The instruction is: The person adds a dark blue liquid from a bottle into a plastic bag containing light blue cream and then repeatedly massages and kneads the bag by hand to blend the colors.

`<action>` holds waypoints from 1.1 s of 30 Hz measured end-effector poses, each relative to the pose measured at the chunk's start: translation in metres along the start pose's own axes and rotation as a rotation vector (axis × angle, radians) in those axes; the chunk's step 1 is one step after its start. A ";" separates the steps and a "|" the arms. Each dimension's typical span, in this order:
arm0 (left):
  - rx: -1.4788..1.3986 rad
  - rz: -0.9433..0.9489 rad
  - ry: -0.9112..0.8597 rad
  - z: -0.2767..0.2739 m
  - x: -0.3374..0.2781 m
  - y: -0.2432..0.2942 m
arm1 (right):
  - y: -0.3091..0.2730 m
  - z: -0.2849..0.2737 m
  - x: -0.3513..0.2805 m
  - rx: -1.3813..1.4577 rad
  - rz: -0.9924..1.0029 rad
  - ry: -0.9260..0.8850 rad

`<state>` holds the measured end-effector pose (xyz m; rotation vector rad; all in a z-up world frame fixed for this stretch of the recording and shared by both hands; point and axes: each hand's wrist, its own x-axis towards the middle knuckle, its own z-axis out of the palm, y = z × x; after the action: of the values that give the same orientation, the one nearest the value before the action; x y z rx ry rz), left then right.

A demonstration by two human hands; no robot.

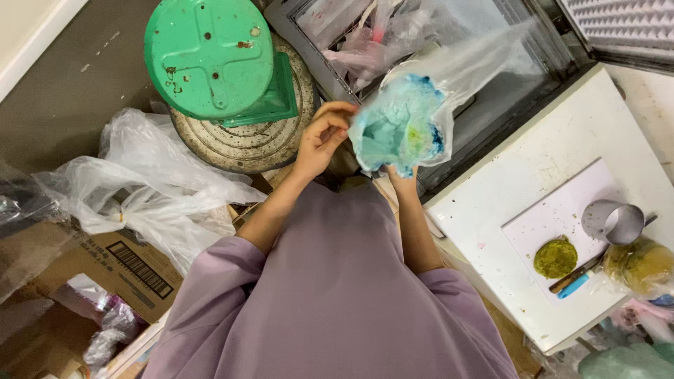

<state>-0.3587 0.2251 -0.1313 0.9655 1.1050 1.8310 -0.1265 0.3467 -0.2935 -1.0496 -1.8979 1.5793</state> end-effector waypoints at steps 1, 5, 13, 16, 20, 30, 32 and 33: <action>-0.027 -0.010 -0.009 -0.003 -0.002 0.001 | -0.005 0.001 -0.003 -0.001 0.002 0.003; 0.017 -0.061 -0.105 -0.021 -0.006 0.002 | -0.050 0.010 0.000 -0.002 -0.077 -0.022; 0.534 -0.199 -0.117 -0.034 -0.038 -0.079 | -0.113 0.014 0.001 -0.044 -0.383 -0.315; 0.555 -0.303 -0.058 -0.043 -0.048 -0.104 | -0.106 0.005 0.019 0.115 -0.115 -0.426; 0.517 -0.371 0.030 -0.041 -0.042 -0.125 | -0.108 0.009 0.048 -0.077 -0.148 -0.321; 0.207 -0.337 0.315 -0.022 0.046 -0.173 | -0.158 -0.014 0.205 -0.056 -0.489 -0.205; 0.213 -0.234 0.444 -0.025 0.090 -0.195 | -0.144 -0.020 0.263 0.121 -0.404 -0.275; 0.223 -0.158 0.537 -0.027 0.110 -0.205 | -0.131 -0.022 0.292 0.252 -0.347 -0.308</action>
<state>-0.3810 0.3799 -0.3054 0.4876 1.6868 1.9129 -0.3217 0.5823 -0.1987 -0.3632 -1.8787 1.7820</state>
